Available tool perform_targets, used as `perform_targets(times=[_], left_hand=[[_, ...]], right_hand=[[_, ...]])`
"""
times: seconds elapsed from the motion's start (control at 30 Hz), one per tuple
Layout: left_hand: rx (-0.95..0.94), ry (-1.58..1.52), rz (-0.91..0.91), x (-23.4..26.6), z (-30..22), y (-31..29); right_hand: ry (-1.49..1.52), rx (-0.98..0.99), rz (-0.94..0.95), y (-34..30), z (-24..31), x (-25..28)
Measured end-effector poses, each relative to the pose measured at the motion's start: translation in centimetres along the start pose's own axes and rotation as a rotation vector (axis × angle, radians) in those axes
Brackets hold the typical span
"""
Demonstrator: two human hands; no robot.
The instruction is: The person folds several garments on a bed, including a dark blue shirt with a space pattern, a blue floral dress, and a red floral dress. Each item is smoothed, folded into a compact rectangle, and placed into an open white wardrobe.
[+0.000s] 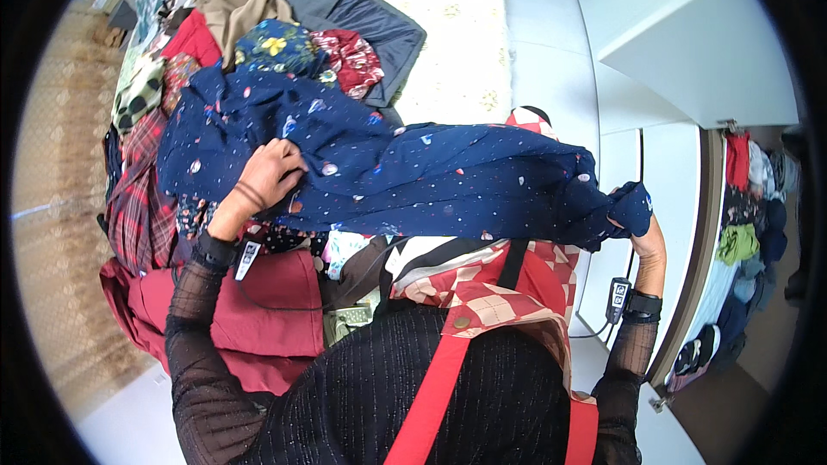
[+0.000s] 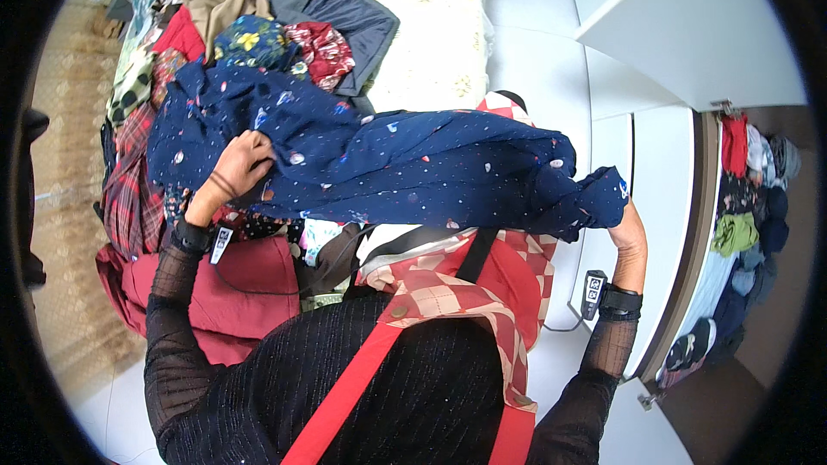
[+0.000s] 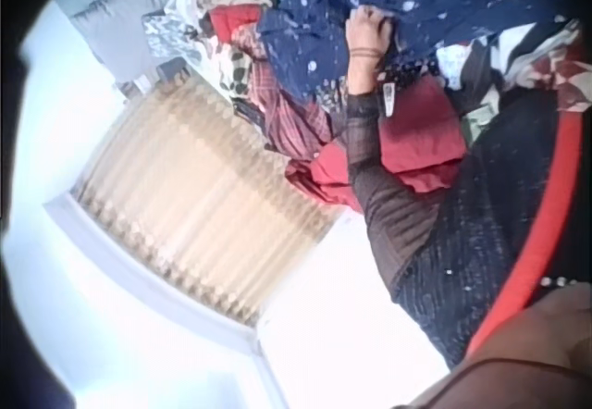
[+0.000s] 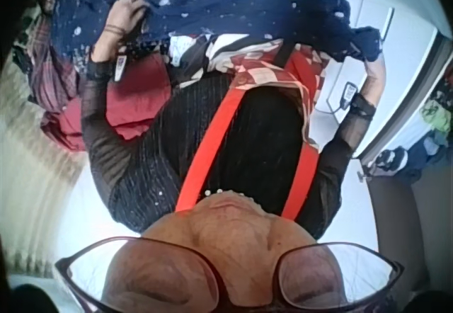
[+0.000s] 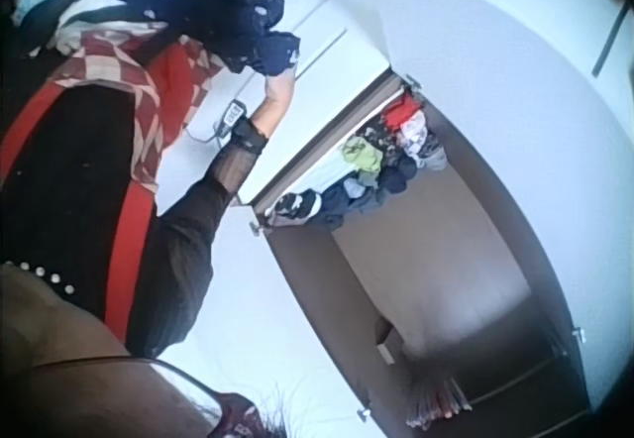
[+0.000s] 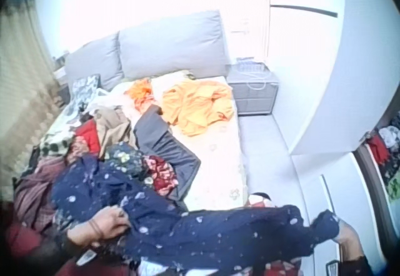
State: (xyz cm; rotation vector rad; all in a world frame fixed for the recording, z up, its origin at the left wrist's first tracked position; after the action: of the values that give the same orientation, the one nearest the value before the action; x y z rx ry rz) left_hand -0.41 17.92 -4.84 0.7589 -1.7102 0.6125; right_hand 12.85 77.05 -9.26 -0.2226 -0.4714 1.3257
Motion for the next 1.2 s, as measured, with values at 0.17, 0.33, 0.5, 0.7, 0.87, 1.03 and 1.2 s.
perform_targets(times=[0.17,0.33,0.5,0.7,0.87,1.03,1.2], left_hand=[[0.740,-0.311,-0.130,-0.6,4.3,-0.8],[0.788,0.205,-0.437,2.1,4.1,-2.4],[1.075,0.309,-0.539,3.8,7.2,-6.4],[1.214,-0.082,-0.385,6.2,12.3,-7.1],[1.135,0.361,-0.773,12.9,13.4,-5.2],[1.437,0.527,-0.492,12.2,20.4,-5.0],[1.520,-0.022,0.073,9.7,29.1,-11.2]], right_hand=[[-0.182,0.082,0.208,2.1,4.8,-4.7],[-0.386,0.187,0.437,4.7,6.8,-14.5],[-0.596,0.336,0.482,6.5,4.8,-18.8],[-0.589,0.276,0.493,6.8,2.9,-18.0],[-0.611,0.301,0.443,6.9,2.8,-18.0],[-0.572,0.320,0.466,6.8,2.5,-17.9],[-0.558,0.244,0.450,6.6,2.5,-17.8]])
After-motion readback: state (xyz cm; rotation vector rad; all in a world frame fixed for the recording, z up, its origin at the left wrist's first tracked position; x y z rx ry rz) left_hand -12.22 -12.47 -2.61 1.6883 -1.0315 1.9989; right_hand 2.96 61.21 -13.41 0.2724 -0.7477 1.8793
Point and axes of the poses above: each hand's wrist, its own y-axis towards the middle knuckle, its own x-axis out of the back of the hand, z = x × y, the point moved 7 cm from there along y, towards the middle knuckle, and after that the axes turned 7 degrees about -z, right-handed, at the moved point
